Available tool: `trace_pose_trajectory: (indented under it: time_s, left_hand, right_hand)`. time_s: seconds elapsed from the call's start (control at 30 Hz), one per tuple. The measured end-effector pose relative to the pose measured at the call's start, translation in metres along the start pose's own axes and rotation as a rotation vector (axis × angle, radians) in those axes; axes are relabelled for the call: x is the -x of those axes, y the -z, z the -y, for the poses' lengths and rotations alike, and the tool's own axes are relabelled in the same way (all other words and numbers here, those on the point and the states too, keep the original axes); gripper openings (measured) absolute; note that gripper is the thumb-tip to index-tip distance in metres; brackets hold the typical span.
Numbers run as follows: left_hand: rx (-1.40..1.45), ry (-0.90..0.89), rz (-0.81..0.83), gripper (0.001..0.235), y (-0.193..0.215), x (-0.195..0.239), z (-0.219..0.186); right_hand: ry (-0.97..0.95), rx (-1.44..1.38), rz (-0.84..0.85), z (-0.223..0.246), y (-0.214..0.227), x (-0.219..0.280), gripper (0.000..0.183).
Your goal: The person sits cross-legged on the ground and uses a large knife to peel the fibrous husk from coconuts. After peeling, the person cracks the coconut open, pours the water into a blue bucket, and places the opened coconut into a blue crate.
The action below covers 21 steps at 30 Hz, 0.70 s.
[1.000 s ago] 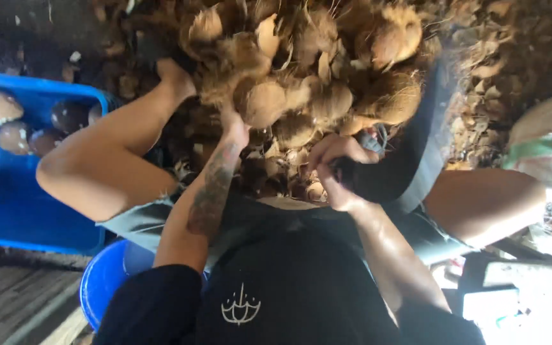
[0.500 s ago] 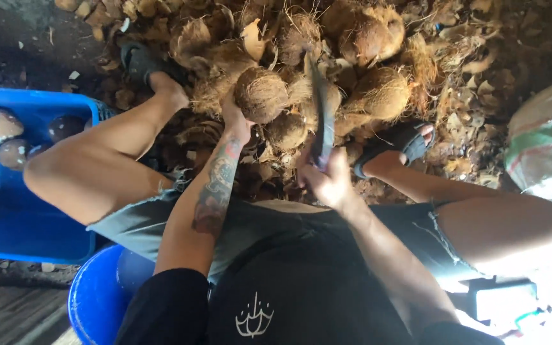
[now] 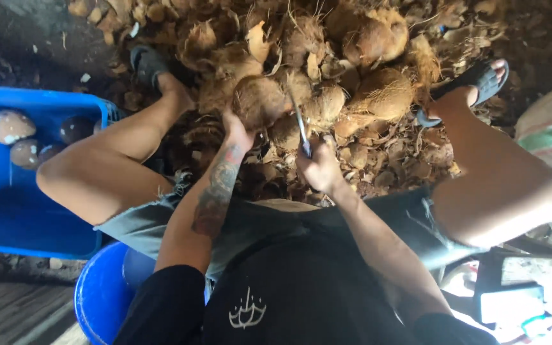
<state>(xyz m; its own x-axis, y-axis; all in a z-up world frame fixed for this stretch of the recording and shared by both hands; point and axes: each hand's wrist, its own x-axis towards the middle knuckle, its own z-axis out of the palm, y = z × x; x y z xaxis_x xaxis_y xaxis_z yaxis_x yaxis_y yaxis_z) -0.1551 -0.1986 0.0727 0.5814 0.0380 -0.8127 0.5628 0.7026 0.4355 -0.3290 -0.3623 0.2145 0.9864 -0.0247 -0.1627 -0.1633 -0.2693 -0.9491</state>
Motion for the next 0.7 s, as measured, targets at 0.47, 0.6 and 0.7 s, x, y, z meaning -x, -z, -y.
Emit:
trace_pose_trajectory:
  time_s: [0.47,0.6,0.7]
  left_hand:
    - [0.037,0.076,0.093,0.078,-0.023,0.02,0.0]
    - [0.02,0.134,0.113,0.076,-0.025,0.038,0.003]
    - [-0.008,0.185,0.14,0.075,-0.023,0.054,-0.005]
  right_hand:
    - [-0.236,-0.042,0.129,-0.035,0.015,-0.012,0.013]
    - [0.047,-0.206,-0.016,-0.02,0.026,-0.012,0.023]
    - [0.099,-0.069,-0.165,-0.049,0.03,-0.036,0.017]
